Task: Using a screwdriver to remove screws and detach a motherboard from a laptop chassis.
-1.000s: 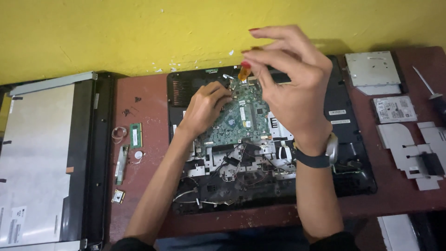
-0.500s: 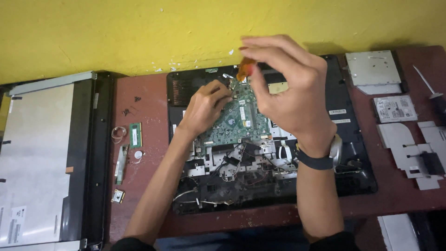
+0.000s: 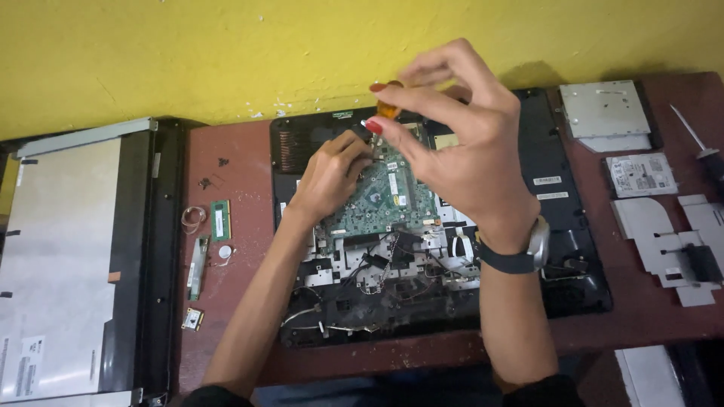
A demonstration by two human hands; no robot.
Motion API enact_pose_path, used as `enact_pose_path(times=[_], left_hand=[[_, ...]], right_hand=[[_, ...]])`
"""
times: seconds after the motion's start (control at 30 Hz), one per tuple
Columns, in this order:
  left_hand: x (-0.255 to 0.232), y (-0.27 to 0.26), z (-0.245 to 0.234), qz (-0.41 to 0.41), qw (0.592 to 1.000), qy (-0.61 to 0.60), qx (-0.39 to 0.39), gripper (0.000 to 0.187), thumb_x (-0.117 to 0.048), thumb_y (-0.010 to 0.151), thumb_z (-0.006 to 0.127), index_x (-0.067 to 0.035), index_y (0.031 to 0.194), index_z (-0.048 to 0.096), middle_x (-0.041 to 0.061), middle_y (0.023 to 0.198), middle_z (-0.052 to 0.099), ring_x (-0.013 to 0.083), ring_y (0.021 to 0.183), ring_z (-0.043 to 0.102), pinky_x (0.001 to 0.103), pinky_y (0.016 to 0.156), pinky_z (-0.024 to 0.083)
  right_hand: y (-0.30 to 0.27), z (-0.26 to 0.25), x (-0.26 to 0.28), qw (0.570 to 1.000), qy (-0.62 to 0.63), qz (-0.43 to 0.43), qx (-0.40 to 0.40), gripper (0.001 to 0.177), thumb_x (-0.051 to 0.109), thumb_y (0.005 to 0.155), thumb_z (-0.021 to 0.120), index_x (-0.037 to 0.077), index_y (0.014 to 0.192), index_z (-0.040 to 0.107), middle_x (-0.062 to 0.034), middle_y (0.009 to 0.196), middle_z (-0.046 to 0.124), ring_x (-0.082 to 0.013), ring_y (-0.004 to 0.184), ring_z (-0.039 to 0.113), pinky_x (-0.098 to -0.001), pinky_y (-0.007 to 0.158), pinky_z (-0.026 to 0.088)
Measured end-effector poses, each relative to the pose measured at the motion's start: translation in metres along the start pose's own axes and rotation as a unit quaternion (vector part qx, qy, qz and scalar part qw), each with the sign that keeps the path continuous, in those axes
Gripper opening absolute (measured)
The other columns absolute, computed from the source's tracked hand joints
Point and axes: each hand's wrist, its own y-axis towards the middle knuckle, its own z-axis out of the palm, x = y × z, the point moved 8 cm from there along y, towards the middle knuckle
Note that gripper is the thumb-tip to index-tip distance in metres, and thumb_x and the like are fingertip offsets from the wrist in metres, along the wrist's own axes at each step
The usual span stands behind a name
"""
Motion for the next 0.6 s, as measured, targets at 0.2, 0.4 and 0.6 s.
enact_pose_path(times=[0.2,0.4,0.6], left_hand=[[0.0014,-0.0001,-0.0010,-0.019,1.000,-0.001,0.006,0.007,0.001,0.094,0.068,-0.002,0.096,0.062,0.009,0.095,0.061,0.0276,0.077,0.062,0.040,0.068,0.052],[0.0038,-0.0012,0.0012,-0.016,1.000,0.008,0.010,0.008,-0.002,0.094,0.070,-0.002,0.095,0.062,0.010,0.095,0.061,0.0294,0.075,0.062,0.041,0.063,0.049],[-0.0009,-0.0006,-0.0034,-0.016,1.000,0.003,0.003,0.025,0.014,0.078,0.056,-0.002,0.095,0.063,0.011,0.092,0.062,0.0285,0.074,0.063,0.039,0.057,0.051]], right_hand=[[0.0032,0.0017,0.0050,1.000,0.016,0.022,0.010,0.027,-0.025,0.098,0.064,-0.014,0.122,0.064,-0.0268,0.117,0.069,-0.0370,0.105,0.071,-0.0400,0.091,0.063],[0.0038,-0.0013,0.0017,1.000,0.006,0.025,-0.009,0.020,-0.015,0.098,0.084,-0.012,0.111,0.070,-0.0197,0.104,0.055,-0.0299,0.090,0.064,-0.0353,0.082,0.063],[0.0009,0.0029,-0.0012,0.999,-0.004,0.035,0.017,0.029,-0.021,0.095,0.062,-0.014,0.123,0.066,-0.0222,0.112,0.062,-0.0330,0.100,0.065,-0.0386,0.088,0.060]])
